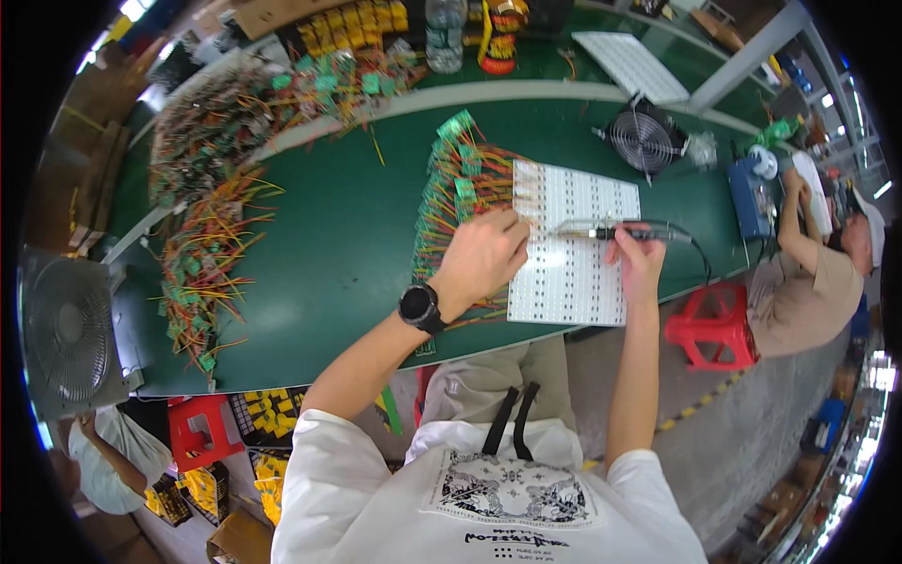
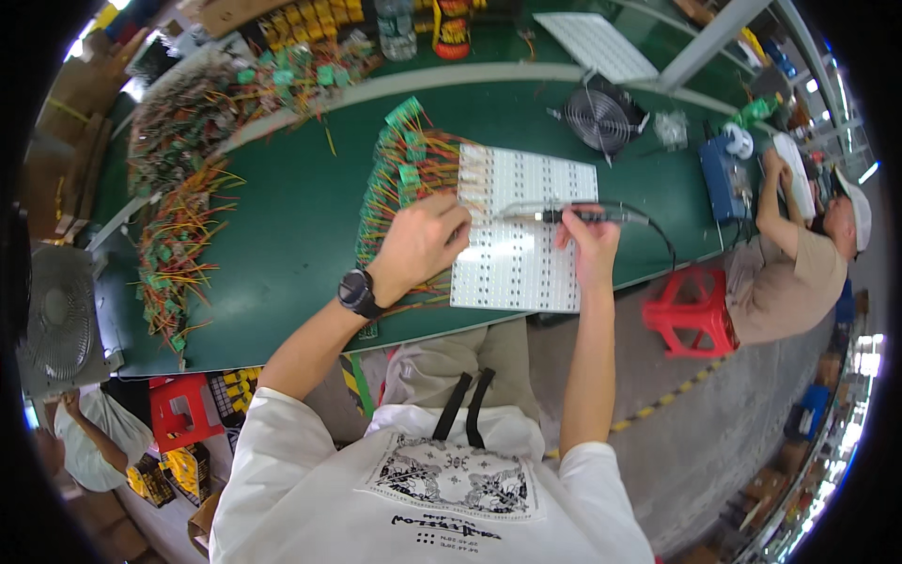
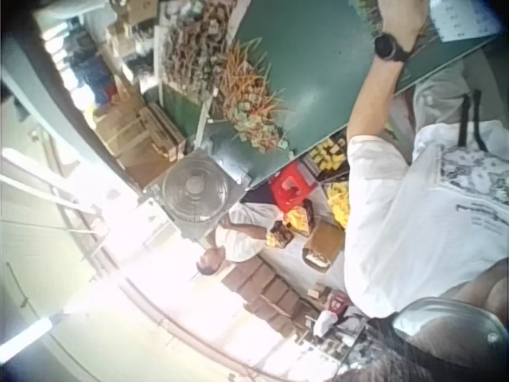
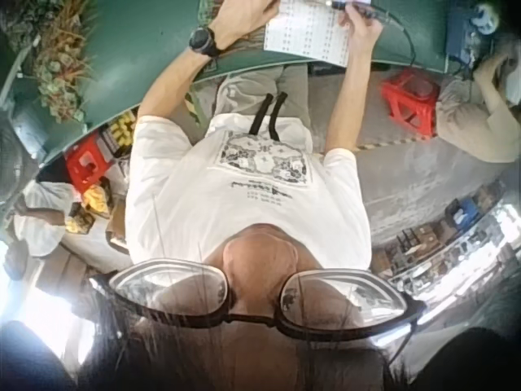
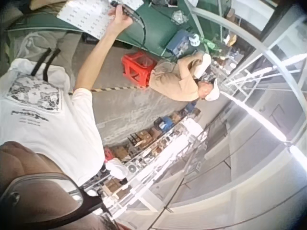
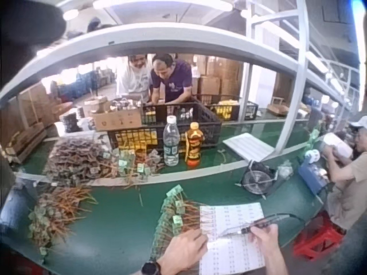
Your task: The person repeatedly picks up small wired circuit boards and solders the wire ends onto a large circuit board panel using a soldering iron.
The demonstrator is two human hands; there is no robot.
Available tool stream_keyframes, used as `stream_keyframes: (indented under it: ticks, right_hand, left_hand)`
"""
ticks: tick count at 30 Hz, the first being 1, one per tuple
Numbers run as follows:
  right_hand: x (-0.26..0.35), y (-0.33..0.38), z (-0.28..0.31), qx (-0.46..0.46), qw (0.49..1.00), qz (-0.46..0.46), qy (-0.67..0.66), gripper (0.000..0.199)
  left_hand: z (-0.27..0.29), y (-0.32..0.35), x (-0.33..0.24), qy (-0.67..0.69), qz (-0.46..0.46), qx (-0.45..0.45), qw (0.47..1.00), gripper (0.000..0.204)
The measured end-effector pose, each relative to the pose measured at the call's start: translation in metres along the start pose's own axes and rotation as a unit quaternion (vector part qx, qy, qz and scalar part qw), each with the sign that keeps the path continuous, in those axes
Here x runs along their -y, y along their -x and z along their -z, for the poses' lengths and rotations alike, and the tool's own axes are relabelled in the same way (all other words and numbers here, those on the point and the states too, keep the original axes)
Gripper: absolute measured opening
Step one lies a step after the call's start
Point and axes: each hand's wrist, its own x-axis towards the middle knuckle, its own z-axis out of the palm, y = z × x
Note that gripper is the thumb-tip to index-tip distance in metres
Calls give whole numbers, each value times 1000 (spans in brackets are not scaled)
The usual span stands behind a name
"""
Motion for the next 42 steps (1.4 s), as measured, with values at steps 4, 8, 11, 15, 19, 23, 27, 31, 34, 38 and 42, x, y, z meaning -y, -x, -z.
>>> stream_keyframes:
  ticks: [4,8,11,15,19,23,27,31,34,38,42]
  right_hand:
    - [1,4,0,-17,999,-12,28,14]
    - [-2,5,1,0,1000,-15,17,13]
    - [-1,5,0,1,1000,-9,2,13]
    - [-1,2,1,-15,1000,-4,-12,14]
    - [1,0,2,-14,1000,-1,-11,14]
    - [-1,-2,2,-9,1000,-2,-4,15]
    - [-1,-1,0,-7,1000,-3,2,16]
    - [-2,1,3,-15,1000,2,14,17]
    - [-4,0,1,-17,1000,5,10,17]
    - [-5,1,1,-16,1000,2,3,18]
    - [-3,0,3,-19,1000,9,14,18]
  left_hand:
    - [9,-2,-11,34,-13,4,999,13]
    - [35,-10,-17,-2,-51,-32,998,18]
    - [73,-7,-23,-42,-13,-51,998,19]
    - [126,32,-2,-178,89,-123,972,15]
    - [183,115,42,-387,217,-183,877,16]
    - [227,189,56,-501,326,-166,784,22]
    - [233,234,64,-544,380,-129,737,30]
    - [240,246,72,-504,358,-151,771,26]
    - [243,253,78,-445,375,-191,790,25]
    - [248,250,75,-421,380,-200,799,23]
    - [248,223,56,-408,431,-207,778,24]
